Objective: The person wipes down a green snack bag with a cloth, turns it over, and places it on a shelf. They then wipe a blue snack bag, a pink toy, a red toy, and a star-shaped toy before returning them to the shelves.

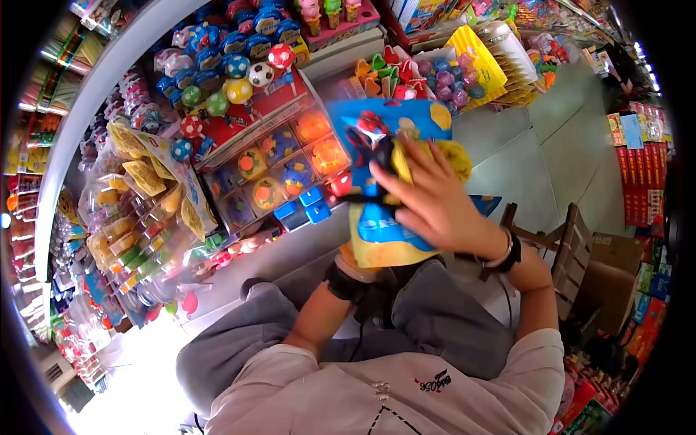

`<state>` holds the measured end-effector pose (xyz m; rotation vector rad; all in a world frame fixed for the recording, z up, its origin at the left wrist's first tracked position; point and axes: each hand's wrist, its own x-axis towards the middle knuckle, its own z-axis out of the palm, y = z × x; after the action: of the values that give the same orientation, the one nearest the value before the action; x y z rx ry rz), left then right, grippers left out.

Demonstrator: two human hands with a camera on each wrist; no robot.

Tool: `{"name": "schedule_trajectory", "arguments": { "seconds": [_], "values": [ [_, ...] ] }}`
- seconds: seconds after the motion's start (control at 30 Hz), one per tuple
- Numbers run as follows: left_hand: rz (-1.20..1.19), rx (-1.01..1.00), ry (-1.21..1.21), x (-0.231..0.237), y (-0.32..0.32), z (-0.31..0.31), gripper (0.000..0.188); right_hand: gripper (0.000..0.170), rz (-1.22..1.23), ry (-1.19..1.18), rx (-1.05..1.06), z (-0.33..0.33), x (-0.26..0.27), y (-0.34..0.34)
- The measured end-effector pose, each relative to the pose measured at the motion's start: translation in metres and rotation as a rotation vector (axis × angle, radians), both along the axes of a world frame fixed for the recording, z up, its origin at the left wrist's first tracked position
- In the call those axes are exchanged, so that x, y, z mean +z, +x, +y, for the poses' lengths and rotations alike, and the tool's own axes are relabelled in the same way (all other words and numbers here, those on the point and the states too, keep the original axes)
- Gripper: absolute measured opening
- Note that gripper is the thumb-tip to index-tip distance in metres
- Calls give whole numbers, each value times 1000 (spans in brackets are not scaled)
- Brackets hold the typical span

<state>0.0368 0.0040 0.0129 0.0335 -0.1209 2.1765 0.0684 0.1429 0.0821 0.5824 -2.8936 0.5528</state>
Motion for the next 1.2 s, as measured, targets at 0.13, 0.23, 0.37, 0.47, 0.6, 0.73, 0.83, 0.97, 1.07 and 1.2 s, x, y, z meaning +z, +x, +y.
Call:
{"name": "schedule_trajectory", "arguments": {
  "seconds": [0.13,0.23,0.37,0.47,0.6,0.73,0.83,0.97,1.07,1.2],
  "values": [
    [67,-47,18,11,4,0,61,42,30,-135,-124,47,-15,-25],
    [127,-38,53,19,-2,-1,61,34,-126,-815,-500,72,-19,-5],
    [226,-15,142,30,-13,-8,60,40,27,-1467,-395,90,13,11],
    [318,28,139,41,-20,-8,59,49,-72,-1014,-221,58,55,19],
    [439,236,-343,67,-45,8,57,102,38,-275,-100,1,97,7],
    [1391,1053,-882,163,-90,0,86,80,289,-196,-30,-35,154,-19],
    [1623,1282,-820,238,-109,-18,78,38,424,-370,-53,-51,199,-40],
    [1525,1283,-573,293,-130,-48,69,22,486,-573,25,-63,244,-71],
    [1356,1421,-645,318,-133,-80,81,22,425,-797,32,-73,268,-101],
    [1074,1543,-697,322,-147,-123,76,27,428,-926,78,-90,298,-157]
  ]
}}
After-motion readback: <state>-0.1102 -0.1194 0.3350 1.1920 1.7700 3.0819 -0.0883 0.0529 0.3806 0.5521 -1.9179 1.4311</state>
